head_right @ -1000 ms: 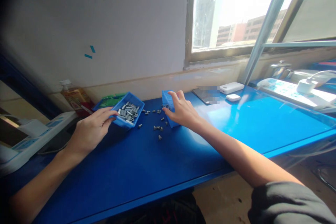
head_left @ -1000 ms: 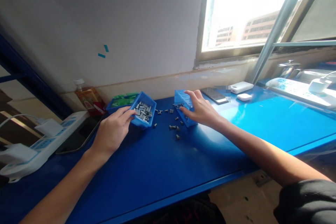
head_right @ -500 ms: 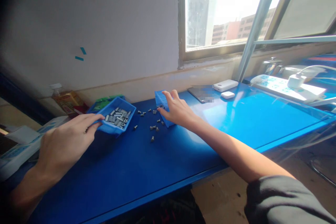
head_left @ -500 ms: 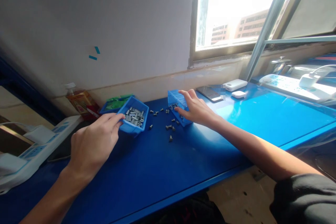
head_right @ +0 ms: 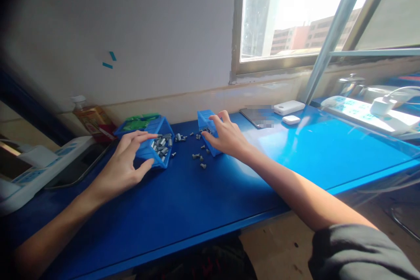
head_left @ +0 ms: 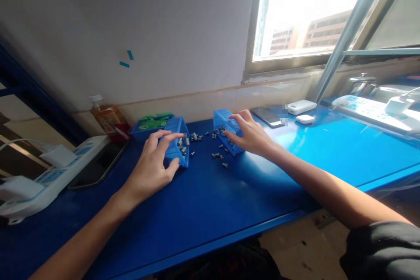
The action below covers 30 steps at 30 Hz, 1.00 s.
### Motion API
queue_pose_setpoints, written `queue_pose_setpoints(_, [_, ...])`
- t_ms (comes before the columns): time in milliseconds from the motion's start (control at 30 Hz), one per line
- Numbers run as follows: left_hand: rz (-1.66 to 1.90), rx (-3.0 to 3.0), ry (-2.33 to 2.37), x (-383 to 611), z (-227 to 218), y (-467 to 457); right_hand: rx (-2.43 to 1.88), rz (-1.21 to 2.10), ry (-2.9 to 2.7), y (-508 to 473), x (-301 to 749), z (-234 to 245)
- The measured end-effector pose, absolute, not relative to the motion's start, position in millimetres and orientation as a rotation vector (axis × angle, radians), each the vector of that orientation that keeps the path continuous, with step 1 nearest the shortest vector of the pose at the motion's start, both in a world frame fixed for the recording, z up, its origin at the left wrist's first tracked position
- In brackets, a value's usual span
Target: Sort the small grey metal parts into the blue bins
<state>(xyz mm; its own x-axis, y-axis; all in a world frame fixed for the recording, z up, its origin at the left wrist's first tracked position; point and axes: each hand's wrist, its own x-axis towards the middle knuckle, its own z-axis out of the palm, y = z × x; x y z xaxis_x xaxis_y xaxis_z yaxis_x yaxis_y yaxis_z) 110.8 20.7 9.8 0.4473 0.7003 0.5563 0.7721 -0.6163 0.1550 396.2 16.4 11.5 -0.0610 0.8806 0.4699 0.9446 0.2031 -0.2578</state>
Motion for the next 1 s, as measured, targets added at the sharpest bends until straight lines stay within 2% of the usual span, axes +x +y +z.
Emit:
queue_pose_setpoints(133, [-1.034, -2.536, -1.548, 111, -2, 29, -1.683, -0.178, -1.918, 17, 394, 10])
queue_pose_setpoints(333, [-0.900, -2.478, -1.665, 112, -6, 30, -1.702, -0.421, -1.948, 13, 394, 14])
queue_pose_setpoints(633, [-0.819, -2.522, -1.311, 117, -3, 16, -1.538, -0.765, -1.940, 28, 404, 0])
queue_pose_setpoints(1000, [-0.704, -2.579, -1.046, 119, 4, 12, -1.411, -0.783, -1.929, 31, 402, -3])
